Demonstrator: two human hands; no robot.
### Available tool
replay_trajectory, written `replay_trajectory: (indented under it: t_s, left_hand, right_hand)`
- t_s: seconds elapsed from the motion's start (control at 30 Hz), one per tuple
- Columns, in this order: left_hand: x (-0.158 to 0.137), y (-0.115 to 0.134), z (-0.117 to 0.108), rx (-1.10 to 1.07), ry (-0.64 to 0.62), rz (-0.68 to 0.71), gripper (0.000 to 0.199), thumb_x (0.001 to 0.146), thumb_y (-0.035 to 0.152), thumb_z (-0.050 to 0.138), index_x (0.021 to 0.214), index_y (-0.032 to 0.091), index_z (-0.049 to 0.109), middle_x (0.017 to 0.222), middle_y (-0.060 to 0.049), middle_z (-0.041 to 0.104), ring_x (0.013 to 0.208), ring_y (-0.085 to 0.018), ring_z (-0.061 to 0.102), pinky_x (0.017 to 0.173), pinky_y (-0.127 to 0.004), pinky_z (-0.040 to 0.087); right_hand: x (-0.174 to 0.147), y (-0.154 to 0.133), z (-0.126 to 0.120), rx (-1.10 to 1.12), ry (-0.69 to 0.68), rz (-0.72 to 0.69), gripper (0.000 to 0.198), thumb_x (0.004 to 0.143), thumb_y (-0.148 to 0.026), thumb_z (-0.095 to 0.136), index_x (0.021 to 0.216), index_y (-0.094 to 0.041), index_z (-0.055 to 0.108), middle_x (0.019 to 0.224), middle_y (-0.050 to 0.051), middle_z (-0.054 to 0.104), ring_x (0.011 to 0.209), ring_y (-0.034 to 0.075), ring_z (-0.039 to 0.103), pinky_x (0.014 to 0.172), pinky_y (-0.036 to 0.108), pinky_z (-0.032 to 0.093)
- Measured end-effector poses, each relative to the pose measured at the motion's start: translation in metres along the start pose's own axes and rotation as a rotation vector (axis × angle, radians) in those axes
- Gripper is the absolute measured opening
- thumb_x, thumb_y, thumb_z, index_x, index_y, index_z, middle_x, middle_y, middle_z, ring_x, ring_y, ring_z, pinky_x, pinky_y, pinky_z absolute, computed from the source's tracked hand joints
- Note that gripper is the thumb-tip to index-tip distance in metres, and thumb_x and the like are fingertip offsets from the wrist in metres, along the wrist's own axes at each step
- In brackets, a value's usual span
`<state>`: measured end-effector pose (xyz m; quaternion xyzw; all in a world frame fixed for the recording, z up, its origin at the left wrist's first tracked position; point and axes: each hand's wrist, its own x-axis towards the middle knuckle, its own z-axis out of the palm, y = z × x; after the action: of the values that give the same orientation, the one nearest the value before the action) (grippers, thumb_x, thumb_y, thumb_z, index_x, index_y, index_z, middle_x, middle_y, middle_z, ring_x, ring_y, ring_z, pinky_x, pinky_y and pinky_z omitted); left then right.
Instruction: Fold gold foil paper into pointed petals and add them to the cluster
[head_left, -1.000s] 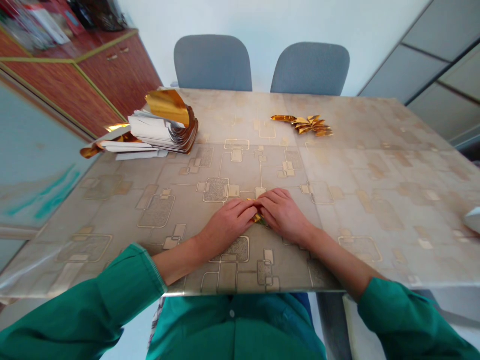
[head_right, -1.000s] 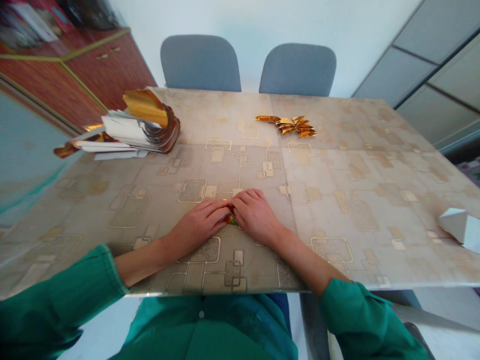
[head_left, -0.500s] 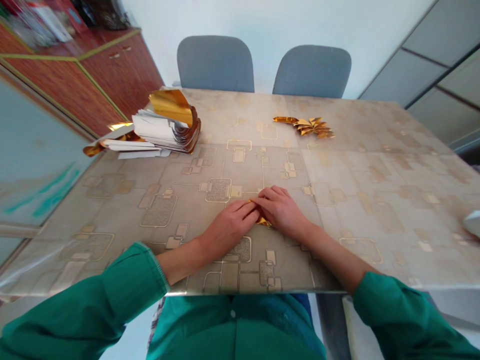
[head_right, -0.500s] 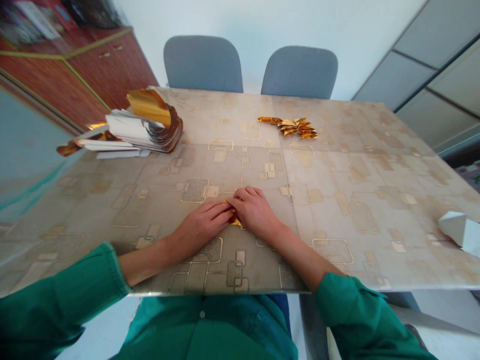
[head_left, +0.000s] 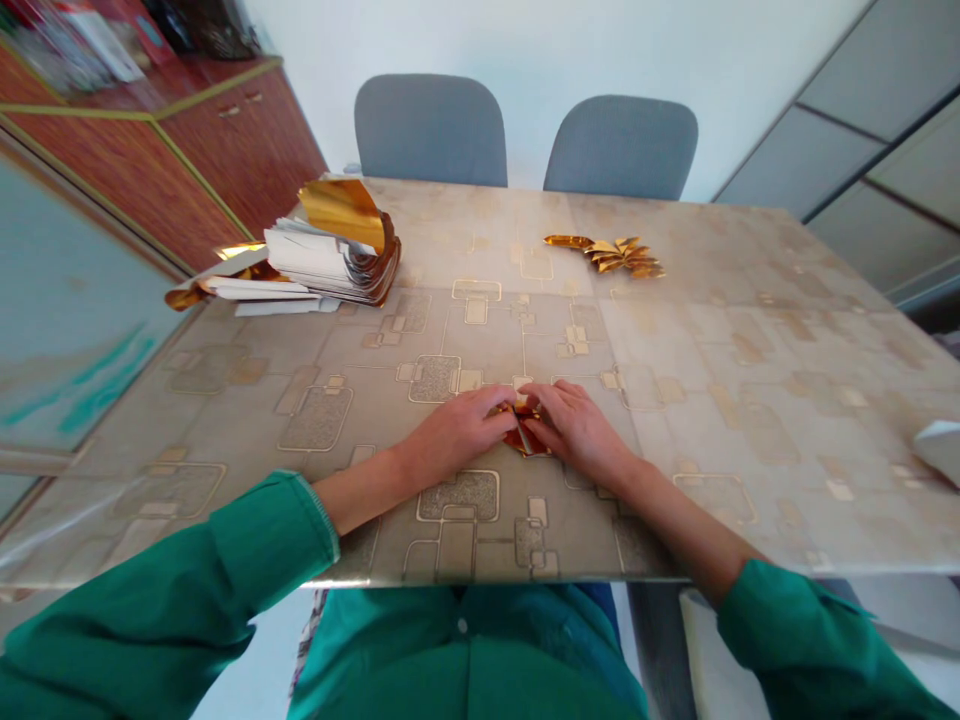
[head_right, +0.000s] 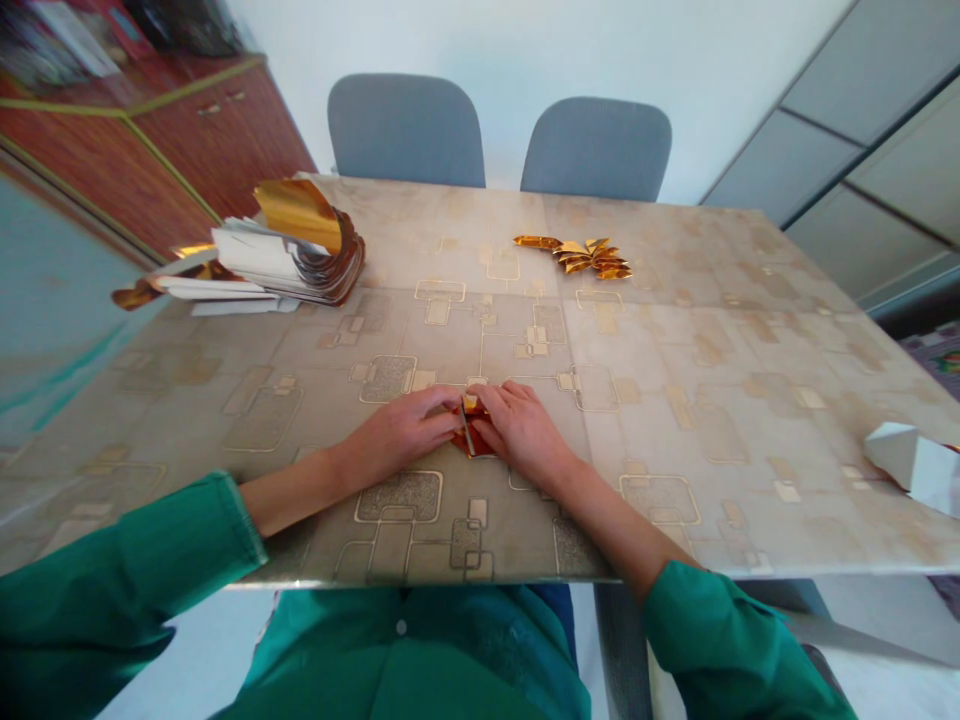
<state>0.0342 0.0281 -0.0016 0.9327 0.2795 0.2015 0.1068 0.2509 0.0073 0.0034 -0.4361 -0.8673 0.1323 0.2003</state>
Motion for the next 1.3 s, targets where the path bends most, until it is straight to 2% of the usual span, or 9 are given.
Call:
replay_trajectory:
  t_s: [0.07,0.17,0.33,0.43,0.6,0.73,0.83,1.1,1.3]
  left_hand:
    - [-0.002,0.002,-0.002,0.094,-0.013,0.079,0.017,0.099,0.018,0.048,0.102,0.018,0.065,0.101,-0.004,0.066,0.093,-0.018,0.061,0.082,-0.031,0.051]
    - [-0.006,0.006,-0.003,0.238,-0.031,0.195,0.017,0.098,0.016,0.048,0.098,0.015,0.065,0.096,-0.007,0.066,0.09,-0.02,0.061,0.081,-0.034,0.05]
    - [-0.014,0.015,0.0,0.313,0.01,0.162,0.018,0.099,0.021,0.048,0.103,0.014,0.064,0.101,-0.008,0.067,0.092,-0.02,0.061,0.08,-0.033,0.051]
    - [-0.016,0.015,-0.002,0.326,0.034,0.171,0.023,0.1,0.033,0.049,0.104,0.016,0.064,0.105,-0.008,0.067,0.095,-0.021,0.061,0.082,-0.035,0.05]
    - [-0.014,-0.002,-0.013,0.315,-0.027,0.285,0.019,0.101,0.018,0.046,0.1,0.016,0.065,0.1,-0.006,0.067,0.097,-0.019,0.061,0.086,-0.033,0.05]
    - [-0.01,-0.014,-0.021,0.27,-0.134,0.35,0.016,0.099,0.017,0.05,0.104,0.015,0.065,0.095,-0.005,0.066,0.094,-0.019,0.061,0.085,-0.032,0.051]
    - [-0.01,-0.015,-0.022,0.258,-0.149,0.346,0.017,0.099,0.017,0.05,0.107,0.015,0.064,0.097,-0.006,0.066,0.096,-0.02,0.06,0.087,-0.032,0.051]
    - [-0.021,0.0,-0.012,0.321,0.02,0.246,0.022,0.102,0.019,0.044,0.101,0.014,0.065,0.091,-0.006,0.063,0.089,-0.018,0.06,0.082,-0.033,0.052]
    - [-0.027,0.002,-0.009,0.258,0.028,0.244,0.022,0.101,0.017,0.043,0.105,0.012,0.064,0.093,-0.007,0.066,0.087,-0.018,0.061,0.077,-0.031,0.053]
  right_hand:
    - [0.001,0.0,0.002,-0.013,-0.005,-0.016,0.016,0.099,-0.023,0.05,0.107,-0.018,0.062,0.1,0.008,0.068,0.088,0.02,0.054,0.082,0.033,0.041]
    - [0.005,0.0,0.004,-0.11,-0.007,-0.037,0.018,0.099,-0.025,0.05,0.095,-0.017,0.066,0.092,0.007,0.067,0.086,0.02,0.052,0.08,0.033,0.039]
    - [0.009,-0.005,0.006,-0.215,-0.023,-0.047,0.019,0.098,-0.024,0.053,0.088,-0.016,0.066,0.085,0.007,0.063,0.082,0.02,0.05,0.076,0.033,0.037]
    - [0.005,-0.009,0.004,-0.191,-0.036,-0.043,0.019,0.097,-0.023,0.052,0.088,-0.016,0.067,0.087,0.008,0.062,0.083,0.02,0.05,0.075,0.032,0.038]
    - [-0.001,-0.008,-0.004,-0.132,-0.085,-0.094,0.019,0.098,-0.021,0.05,0.092,-0.015,0.067,0.094,0.009,0.063,0.087,0.02,0.052,0.079,0.032,0.042]
    - [-0.002,-0.002,-0.012,-0.189,-0.135,-0.198,0.019,0.099,-0.02,0.049,0.106,-0.017,0.066,0.097,0.008,0.063,0.09,0.02,0.053,0.081,0.033,0.042]
    - [0.001,0.0,-0.018,-0.234,-0.174,-0.258,0.02,0.099,-0.023,0.049,0.111,-0.02,0.066,0.098,0.007,0.064,0.092,0.021,0.053,0.082,0.035,0.042]
    - [0.004,0.0,-0.022,-0.147,-0.222,-0.355,0.025,0.102,-0.028,0.045,0.109,-0.018,0.066,0.105,0.008,0.065,0.097,0.021,0.054,0.086,0.036,0.043]
    - [0.004,0.008,-0.022,-0.086,-0.264,-0.393,0.031,0.101,-0.04,0.043,0.113,-0.022,0.065,0.11,0.009,0.063,0.101,0.022,0.054,0.089,0.037,0.044]
